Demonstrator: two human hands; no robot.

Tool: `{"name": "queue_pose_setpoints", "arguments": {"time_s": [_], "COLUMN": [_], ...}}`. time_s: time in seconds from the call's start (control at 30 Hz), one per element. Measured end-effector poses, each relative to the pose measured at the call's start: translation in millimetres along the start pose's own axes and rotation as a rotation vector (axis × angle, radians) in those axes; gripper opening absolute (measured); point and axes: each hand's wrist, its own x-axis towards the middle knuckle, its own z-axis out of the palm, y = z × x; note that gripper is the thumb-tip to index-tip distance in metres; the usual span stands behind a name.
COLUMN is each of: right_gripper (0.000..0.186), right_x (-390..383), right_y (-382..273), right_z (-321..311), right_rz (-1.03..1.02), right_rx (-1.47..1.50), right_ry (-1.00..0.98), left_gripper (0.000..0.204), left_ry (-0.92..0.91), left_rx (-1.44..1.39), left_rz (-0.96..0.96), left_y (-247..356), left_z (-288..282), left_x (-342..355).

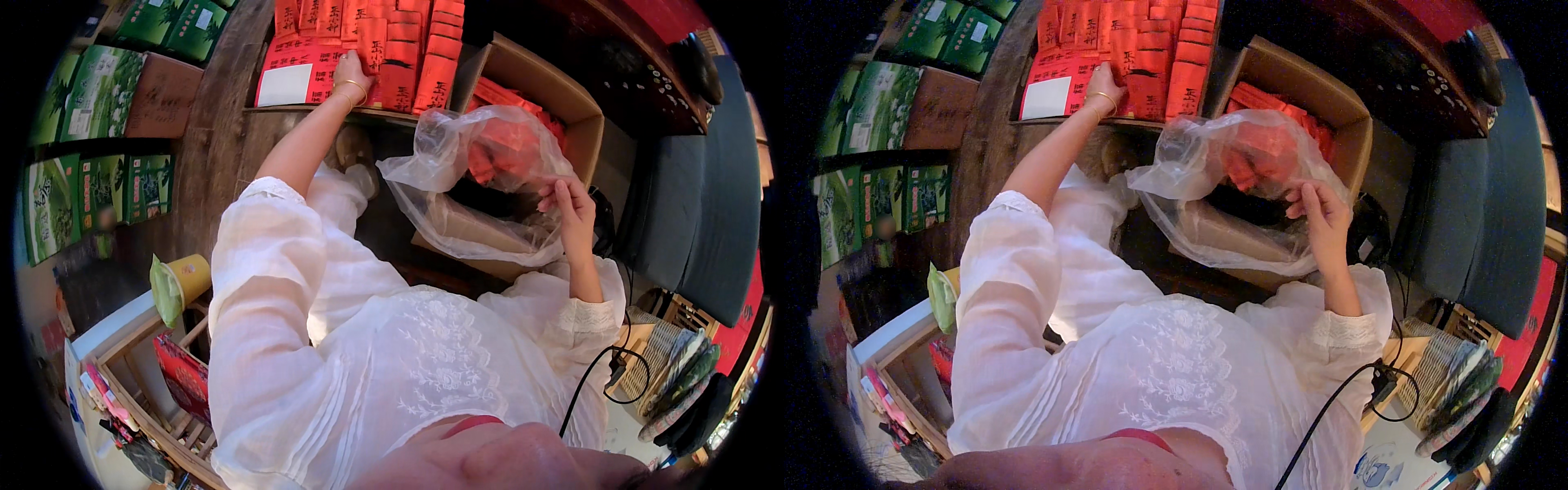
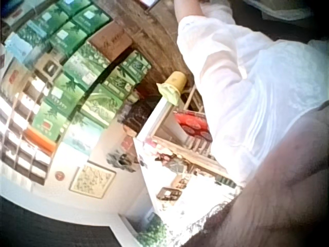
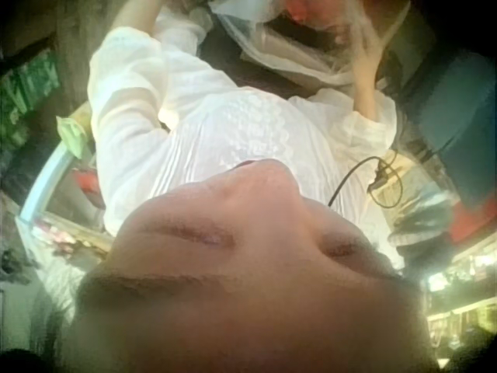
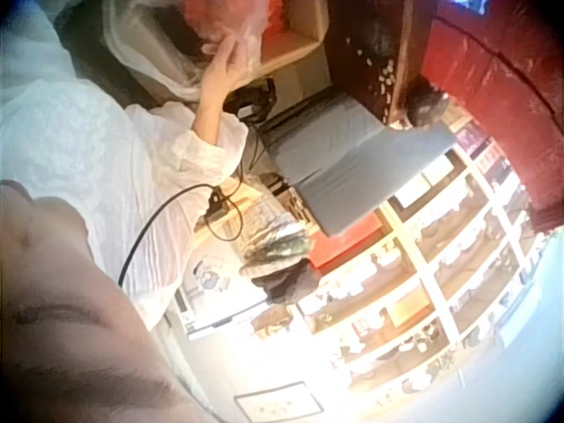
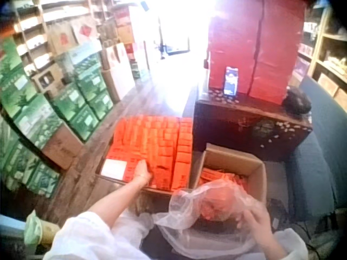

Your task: The person repeatedly picks up small red packets from a cardboard box, places them into a clear plastic bag, and then removes them to place them back into the box. This repetitive cycle of inserting and removing the packets continues throughout the clip.

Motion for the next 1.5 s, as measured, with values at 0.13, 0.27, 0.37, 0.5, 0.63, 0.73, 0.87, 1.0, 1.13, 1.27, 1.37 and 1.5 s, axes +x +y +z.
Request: {"name": "queue_pose_setpoints", "arguments": {"time_s": [0.13, 0.27, 0.37, 0.5, 0.63, 0.73, 0.87, 1.0, 1.13, 1.27, 1.37, 1.5], "right_gripper": [0.023, 0.023, 0.024, 0.022, 0.02, 0.016, 0.018, 0.02, 0.026, 0.033, 0.045, 0.052], "right_x": [0.4, -0.3, -0.7, -1.3, 0.8, 10.9, 39.7, 86.3, 153.7, 200.9, 232.6, 243.4], "right_y": [4.8, 9.4, 7.8, 5.9, 10.7, 33.2, 34.9, 61.3, 117.8, 113.6, 131.0, 137.8], "right_z": [-1.2, -2.4, -1.7, -3.2, -8.7, -27.0, -58.5, -85.3, -96.4, -54.4, -40.1, -7.0], "right_rz": [0.043, 0.049, 0.049, 0.078, 0.069, 0.044, -0.114, 0.063, 0.039, 0.058, 0.133, 0.232], "right_rx": [0.007, -0.022, 0.015, 0.033, 0.004, -0.174, -0.682, -0.543, -0.541, -0.493, -0.657, -0.766], "right_ry": [0.009, 0.003, -0.02, -0.02, -0.032, 0.017, 0.203, 0.236, 0.239, 0.112, -0.012, -0.092], "left_gripper": [0.06, 0.053, 0.048, 0.048, 0.052, 0.057, 0.061, 0.056, 0.032, 0.028, 0.034, 0.033], "left_ry": [0.051, 0.099, 0.087, 0.054, 0.082, 0.004, 0.325, 0.332, -0.212, -0.566, -0.847, -0.887], "left_rx": [-0.029, -0.072, -0.122, -0.193, -0.128, -0.085, -0.289, -0.547, -0.574, -0.312, 0.175, 0.374], "left_rz": [0.019, 0.039, 0.069, 0.08, 0.129, 0.011, 0.343, 0.655, 0.918, 0.999, 1.105, 1.076], "left_y": [2.5, 10.3, 6.1, 0.1, -14.1, -0.9, 47.6, 156.0, 203.5, 199.2, 194.3, 184.7], "left_z": [13.0, 11.4, 9.1, 9.9, 10.3, -23.6, -84.7, -155.1, -134.1, -71.6, -56.5, -39.1], "left_x": [16.4, 25.4, 25.6, 23.7, 16.3, 8.4, -12.5, -108.3, -185.5, -223.3, -229.2, -233.5]}}
